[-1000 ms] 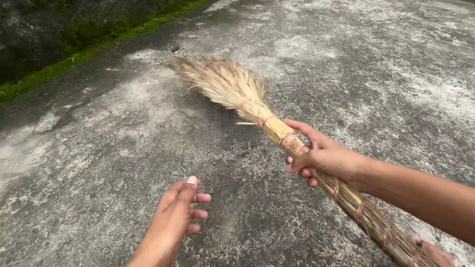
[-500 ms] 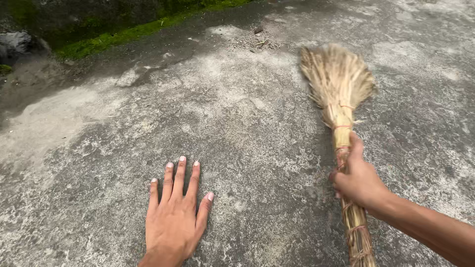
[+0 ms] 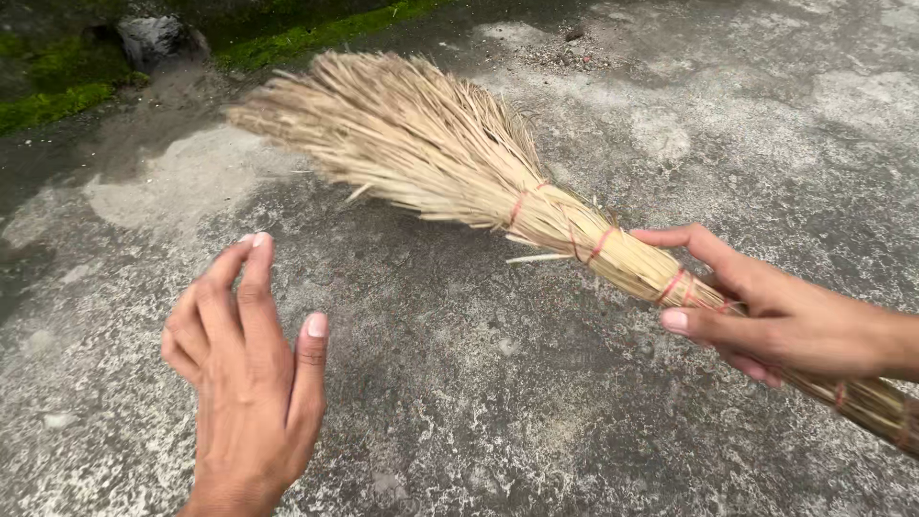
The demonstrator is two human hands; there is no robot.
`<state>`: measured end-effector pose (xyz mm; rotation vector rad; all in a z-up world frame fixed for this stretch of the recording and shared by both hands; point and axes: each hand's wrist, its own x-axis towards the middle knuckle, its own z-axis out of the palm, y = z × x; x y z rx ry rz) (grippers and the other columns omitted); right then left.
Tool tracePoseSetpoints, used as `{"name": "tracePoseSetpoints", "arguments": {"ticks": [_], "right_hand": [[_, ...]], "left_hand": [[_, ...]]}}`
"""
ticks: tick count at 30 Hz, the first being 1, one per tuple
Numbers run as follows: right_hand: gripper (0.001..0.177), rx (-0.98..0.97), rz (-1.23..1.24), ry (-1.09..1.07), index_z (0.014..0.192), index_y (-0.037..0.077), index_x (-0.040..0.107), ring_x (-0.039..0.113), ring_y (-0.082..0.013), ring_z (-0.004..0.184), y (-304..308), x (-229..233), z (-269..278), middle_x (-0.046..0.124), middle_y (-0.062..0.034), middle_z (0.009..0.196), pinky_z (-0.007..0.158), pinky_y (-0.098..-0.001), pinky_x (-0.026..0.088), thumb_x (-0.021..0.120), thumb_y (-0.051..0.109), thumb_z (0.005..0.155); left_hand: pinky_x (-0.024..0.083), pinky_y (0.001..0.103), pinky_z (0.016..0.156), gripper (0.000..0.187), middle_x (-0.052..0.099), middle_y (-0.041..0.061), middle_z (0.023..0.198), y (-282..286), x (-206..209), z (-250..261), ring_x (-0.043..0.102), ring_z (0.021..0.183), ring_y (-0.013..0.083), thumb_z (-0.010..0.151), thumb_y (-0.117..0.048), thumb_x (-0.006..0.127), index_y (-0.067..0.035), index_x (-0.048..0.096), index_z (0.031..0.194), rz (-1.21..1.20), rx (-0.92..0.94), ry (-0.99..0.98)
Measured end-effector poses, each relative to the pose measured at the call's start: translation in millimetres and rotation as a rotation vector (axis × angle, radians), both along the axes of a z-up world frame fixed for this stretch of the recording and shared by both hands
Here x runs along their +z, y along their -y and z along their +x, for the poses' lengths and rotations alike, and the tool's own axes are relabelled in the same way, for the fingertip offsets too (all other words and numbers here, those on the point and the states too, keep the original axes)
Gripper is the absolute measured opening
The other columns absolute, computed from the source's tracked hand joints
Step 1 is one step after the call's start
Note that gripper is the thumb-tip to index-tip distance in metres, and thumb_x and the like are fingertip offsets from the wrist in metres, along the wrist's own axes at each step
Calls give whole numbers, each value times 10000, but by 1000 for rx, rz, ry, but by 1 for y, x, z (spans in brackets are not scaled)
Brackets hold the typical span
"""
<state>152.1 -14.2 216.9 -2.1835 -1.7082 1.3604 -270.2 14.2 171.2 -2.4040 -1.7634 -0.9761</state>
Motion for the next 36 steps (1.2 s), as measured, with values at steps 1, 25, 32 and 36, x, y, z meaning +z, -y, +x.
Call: {"name": "tracePoseSetpoints", "arguments": {"ticks": [1,25,32,36], "right_hand": [[777,173,-52,104,1602,435,148,538,-142,406,10,-6,20,594,-36,618,392,-320,487,574,465,953],[662,1168,700,-146,1592,96,344,668,-348,566,16,26,-260,658,-208,909,548,-486,577,495,201,956],[545,1146,628,-534,1556,215,400,626,-324,1055,18,-68,-422,626,-175,1250,885,-474,522,492,298,1025],[558,774,592,-359,1543,313,413,663,-321,1185,-29,-59,-446,672,-139,1340,915,-479,547,500,361,994]], "left_hand": [[140,590,1142,636,284,253,1538,11,9,-11,227,1380,407,1059,-345,439,7,289,1567,48,47,15],[192,568,1127,735,379,189,1451,52,59,-46,297,1350,334,913,-86,639,0,315,1568,243,389,325],[223,564,1164,814,414,166,1440,64,68,-49,320,1333,334,865,-41,674,-11,312,1593,248,415,395],[193,591,1081,801,431,182,1345,67,75,-62,306,1294,351,808,-8,679,10,324,1526,239,463,335]]}}
